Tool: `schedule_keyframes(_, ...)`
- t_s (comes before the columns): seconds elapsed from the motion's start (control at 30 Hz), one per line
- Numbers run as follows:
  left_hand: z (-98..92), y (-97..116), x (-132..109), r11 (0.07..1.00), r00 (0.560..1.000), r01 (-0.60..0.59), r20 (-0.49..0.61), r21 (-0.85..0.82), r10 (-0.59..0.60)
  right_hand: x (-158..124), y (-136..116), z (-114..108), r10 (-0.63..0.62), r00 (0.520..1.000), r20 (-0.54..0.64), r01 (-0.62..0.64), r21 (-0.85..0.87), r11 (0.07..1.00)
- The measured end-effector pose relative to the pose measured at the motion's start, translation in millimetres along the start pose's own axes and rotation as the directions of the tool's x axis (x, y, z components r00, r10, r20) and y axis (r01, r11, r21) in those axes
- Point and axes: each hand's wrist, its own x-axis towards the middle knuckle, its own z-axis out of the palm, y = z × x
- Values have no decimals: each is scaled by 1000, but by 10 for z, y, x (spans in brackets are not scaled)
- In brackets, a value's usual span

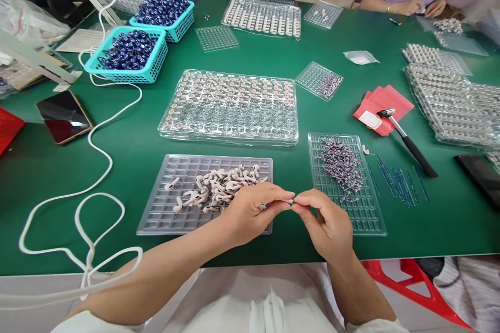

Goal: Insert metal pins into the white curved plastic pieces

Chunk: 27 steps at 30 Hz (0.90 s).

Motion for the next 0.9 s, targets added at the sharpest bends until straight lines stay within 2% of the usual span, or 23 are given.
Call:
schedule_keyframes(0.17, -21, 47, 10, 999, 999, -32, -30, -18, 32, -7, 15, -12, 43, 999, 30, -46, 105, 993)
schedule_keyframes(0.4, -28, 53, 19, 996, 996, -79, -27, 28, 79, -8, 5, -7, 44, 999, 0, -44, 43, 998)
schedule_keyframes(0.67, -20, 60, 6, 997, 998, -64, -25, 32, 65, 33, -21, 4, -129, 991, 16, 129, 2, 992)
schedule_keyframes(0.9, -14, 51, 3, 997, 997, -78, -22, 9, 78, 14, -17, 17, -100, 995, -8, 100, -29, 995)
